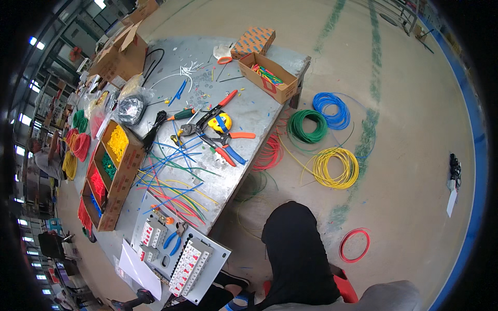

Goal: The person sits at a workbench and handles blue insulated wires, stripping the ends and inserting them into terminals on a metal electrical panel. They repeatedly pick up wires, strip them, and connect them to the panel while other tools and materials are visible on the table.

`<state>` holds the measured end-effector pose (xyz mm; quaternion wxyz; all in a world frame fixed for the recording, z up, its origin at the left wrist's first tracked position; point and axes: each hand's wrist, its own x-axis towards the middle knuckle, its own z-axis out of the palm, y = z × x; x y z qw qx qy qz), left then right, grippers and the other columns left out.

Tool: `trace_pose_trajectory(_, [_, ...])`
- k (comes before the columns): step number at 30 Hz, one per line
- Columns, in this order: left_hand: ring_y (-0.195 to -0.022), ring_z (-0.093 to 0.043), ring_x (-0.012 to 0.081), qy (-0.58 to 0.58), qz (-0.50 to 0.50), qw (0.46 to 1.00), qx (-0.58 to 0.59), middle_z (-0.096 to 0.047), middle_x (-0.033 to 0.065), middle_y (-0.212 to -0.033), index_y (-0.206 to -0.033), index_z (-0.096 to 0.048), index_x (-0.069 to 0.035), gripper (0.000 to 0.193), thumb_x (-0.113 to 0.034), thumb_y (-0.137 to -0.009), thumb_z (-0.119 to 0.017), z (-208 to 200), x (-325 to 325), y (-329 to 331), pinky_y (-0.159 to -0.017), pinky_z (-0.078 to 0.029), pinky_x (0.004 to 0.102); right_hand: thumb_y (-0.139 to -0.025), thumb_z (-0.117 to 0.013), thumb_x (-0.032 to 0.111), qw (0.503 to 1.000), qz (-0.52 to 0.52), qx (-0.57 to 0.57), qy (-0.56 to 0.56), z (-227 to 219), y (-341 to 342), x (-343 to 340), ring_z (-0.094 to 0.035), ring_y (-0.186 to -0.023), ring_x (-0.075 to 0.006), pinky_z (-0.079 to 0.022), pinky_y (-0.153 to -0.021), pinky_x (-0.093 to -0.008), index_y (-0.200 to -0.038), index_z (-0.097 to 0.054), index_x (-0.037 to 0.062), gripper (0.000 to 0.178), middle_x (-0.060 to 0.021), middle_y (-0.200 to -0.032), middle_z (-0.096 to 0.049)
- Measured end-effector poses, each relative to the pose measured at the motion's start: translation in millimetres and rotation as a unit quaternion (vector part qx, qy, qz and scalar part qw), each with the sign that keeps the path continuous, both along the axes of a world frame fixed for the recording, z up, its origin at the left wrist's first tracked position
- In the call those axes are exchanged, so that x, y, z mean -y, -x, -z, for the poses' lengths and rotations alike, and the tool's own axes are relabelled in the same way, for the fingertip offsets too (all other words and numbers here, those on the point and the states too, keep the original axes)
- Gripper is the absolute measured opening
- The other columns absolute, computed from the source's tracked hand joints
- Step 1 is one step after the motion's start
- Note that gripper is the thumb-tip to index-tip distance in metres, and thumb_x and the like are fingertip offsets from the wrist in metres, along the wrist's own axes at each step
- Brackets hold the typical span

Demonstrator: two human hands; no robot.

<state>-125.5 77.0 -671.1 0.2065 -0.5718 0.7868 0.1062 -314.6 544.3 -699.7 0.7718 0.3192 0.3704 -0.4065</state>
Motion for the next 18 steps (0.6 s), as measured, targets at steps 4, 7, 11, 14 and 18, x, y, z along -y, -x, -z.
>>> trace_pose_trajectory(4, [-0.093, -0.067, 0.0407, -0.012, 0.024, 1.0, 0.008, -0.07, 0.0244, -0.1, -0.106, -0.071, 0.001, 0.034, -0.03, -0.092, -0.067, -1.1, 15.1, 8.9, -0.085, -0.053, 0.0486, -0.096, -0.06, 0.024, 1.0, -0.013, -0.02, 0.007, -0.7, 4.3, 18.6, -0.071, -0.101, -0.0328, -0.055, -0.084, -0.0447, -0.115, -0.072, 0.0069, 0.028, -0.0158, -0.108, -0.074])
trace_pose_trajectory(7, [-0.093, -0.068, 0.0402, -0.018, 0.017, 1.0, 0.017, -0.07, 0.0239, -0.099, -0.105, -0.071, 0.0, 0.033, -0.03, -0.092, -0.067, -1.9, 11.8, 3.7, -0.084, -0.053, 0.048, -0.096, -0.06, 0.024, 0.998, -0.045, -0.031, 0.011, -0.3, 11.7, 26.9, -0.071, -0.101, -0.0334, -0.055, -0.084, -0.045, -0.115, -0.072, 0.0074, 0.028, -0.0162, -0.108, -0.074])
trace_pose_trajectory(11, [-0.092, -0.068, 0.0395, -0.033, 0.015, 0.999, 0.027, -0.071, 0.0231, -0.098, -0.103, -0.071, 0.0, 0.031, -0.029, -0.092, -0.066, -4.0, 12.4, -2.2, -0.082, -0.054, 0.0472, -0.096, -0.059, 0.024, 0.995, -0.083, -0.054, 0.017, 0.8, 19.1, 38.6, -0.071, -0.1, -0.0342, -0.055, -0.084, -0.0453, -0.115, -0.072, 0.0079, 0.028, -0.0168, -0.107, -0.074])
trace_pose_trajectory(14, [-0.091, -0.069, 0.039, -0.042, 0.009, 0.998, 0.034, -0.071, 0.0226, -0.097, -0.102, -0.072, -0.001, 0.031, -0.029, -0.092, -0.066, -6.6, 8.7, -7.2, -0.081, -0.054, 0.0466, -0.096, -0.059, 0.024, 0.99, -0.116, -0.074, 0.022, 3.3, 28.0, 46.4, -0.07, -0.1, -0.0348, -0.055, -0.084, -0.0456, -0.115, -0.072, 0.0084, 0.028, -0.0172, -0.106, -0.074])
trace_pose_trajectory(18, [-0.091, -0.069, 0.0383, -0.059, 0.0, 0.998, 0.034, -0.071, 0.0219, -0.096, -0.1, -0.072, -0.001, 0.029, -0.029, -0.092, -0.066, -10.3, 3.2, -16.7, -0.079, -0.054, 0.0458, -0.096, -0.059, 0.024, 0.979, -0.171, -0.108, 0.029, 5.7, 39.1, 57.4, -0.07, -0.1, -0.0357, -0.055, -0.084, -0.0459, -0.116, -0.072, 0.0089, 0.028, -0.0178, -0.105, -0.074])
